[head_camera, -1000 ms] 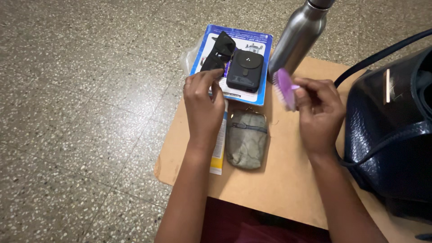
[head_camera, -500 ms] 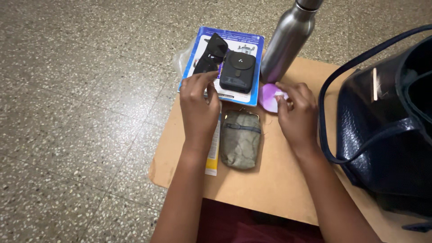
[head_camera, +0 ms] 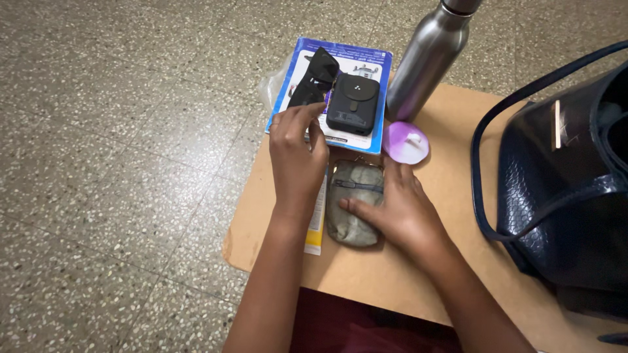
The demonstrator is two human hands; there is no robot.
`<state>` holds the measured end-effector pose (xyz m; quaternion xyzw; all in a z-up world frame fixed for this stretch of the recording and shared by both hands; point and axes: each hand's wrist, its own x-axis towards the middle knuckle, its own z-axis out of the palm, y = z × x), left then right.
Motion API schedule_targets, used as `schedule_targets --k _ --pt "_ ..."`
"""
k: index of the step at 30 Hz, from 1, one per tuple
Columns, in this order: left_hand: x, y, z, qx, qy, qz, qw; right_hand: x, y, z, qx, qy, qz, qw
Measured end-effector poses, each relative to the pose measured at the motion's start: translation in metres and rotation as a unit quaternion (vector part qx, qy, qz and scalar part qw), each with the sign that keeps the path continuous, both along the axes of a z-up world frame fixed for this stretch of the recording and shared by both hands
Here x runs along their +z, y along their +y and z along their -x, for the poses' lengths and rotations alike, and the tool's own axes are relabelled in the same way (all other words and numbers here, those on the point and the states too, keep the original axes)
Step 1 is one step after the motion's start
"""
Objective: The person packs several items into a blue handbag. They place a small case, a folded cloth, a pouch, a small container, a tube, sunglasses, and a power bank into the bag one by one.
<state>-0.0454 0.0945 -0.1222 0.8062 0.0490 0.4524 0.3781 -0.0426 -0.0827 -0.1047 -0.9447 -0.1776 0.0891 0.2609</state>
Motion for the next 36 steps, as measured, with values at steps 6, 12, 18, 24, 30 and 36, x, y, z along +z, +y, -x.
schedule_targets --k 6,12,18,24,30,36 --pt "0.0 -0.001 0.001 -0.001 -0.001 -0.001 1.0 -0.004 -0.007 -0.011 0.002 0.027 -0.04 0.999" --pt "-0.002 -0.002 0.0 -0.002 -0.001 -0.001 1.0 -0.008 -0.023 -0.012 -0.055 0.118 -0.123 0.984" --pt "0.006 -0.005 0.005 -0.048 0.0 0.027 0.998 -0.012 -0.042 -0.01 -0.026 0.184 -0.342 0.921" --pt "0.014 -0.015 0.007 -0.147 -0.01 0.058 0.987 -0.018 -0.054 -0.011 -0.023 0.193 -0.363 0.911" --pt "0.014 -0.026 0.007 -0.223 0.043 0.093 0.969 -0.016 -0.06 -0.009 -0.009 0.154 -0.402 0.902" --pt "0.012 -0.041 0.0 -0.41 0.18 0.194 0.873 0.019 -0.067 0.008 -0.063 -0.04 -0.264 0.961"
